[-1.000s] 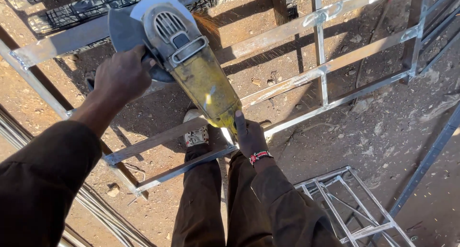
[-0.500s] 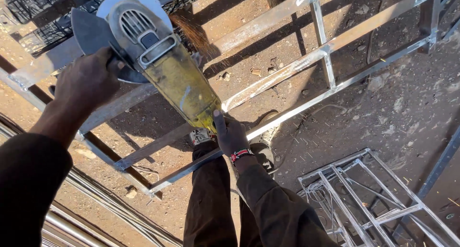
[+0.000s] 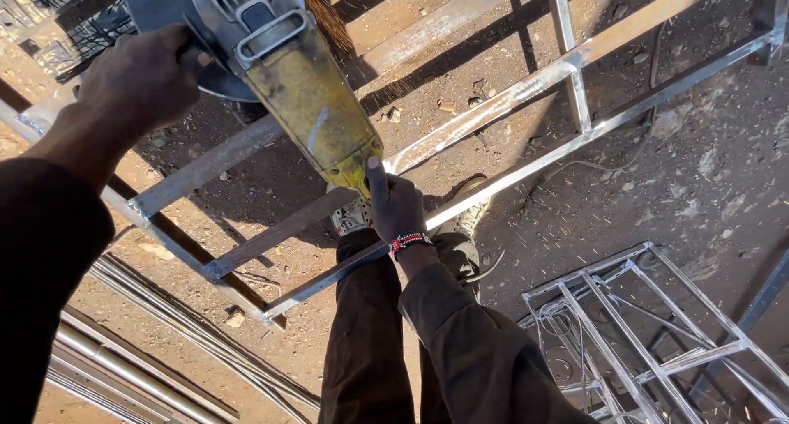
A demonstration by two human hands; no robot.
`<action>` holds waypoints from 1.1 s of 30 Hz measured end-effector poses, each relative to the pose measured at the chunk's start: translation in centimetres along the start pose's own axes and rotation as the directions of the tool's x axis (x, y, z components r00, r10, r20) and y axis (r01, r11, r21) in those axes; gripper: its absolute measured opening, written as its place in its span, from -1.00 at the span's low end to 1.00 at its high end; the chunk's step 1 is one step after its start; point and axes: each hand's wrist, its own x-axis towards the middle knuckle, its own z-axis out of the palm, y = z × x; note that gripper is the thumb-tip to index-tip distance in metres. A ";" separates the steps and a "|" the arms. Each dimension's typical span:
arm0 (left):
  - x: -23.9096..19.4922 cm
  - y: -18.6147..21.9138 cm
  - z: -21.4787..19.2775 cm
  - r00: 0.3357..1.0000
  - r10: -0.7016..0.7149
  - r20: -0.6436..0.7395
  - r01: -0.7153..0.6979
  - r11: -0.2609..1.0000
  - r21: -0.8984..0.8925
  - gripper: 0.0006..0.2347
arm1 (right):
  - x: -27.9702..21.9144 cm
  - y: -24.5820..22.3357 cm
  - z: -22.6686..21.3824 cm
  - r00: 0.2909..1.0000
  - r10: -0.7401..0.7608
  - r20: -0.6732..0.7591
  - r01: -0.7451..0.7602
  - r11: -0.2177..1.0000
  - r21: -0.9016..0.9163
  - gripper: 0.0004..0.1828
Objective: The person is using a handheld angle grinder to smooth out the welds on a metal frame structure.
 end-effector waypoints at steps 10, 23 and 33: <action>-2.9 4.6 9.4 0.993 0.117 0.001 -0.117 0.990 -0.081 -0.71 | 0.5 3.8 -9.3 0.998 -0.058 -0.031 0.051 0.982 -0.180 -0.08; -12.3 7.8 30.7 0.977 0.096 -0.189 -0.123 0.983 -0.139 -0.79 | -6.6 27.6 -12.7 0.967 -0.255 -0.002 0.246 0.936 -0.252 -0.23; -24.9 15.9 44.8 0.998 -0.010 -0.055 -0.002 0.978 -0.208 -0.68 | -15.3 50.5 -13.2 0.996 -0.007 0.093 0.020 0.990 -0.136 -0.14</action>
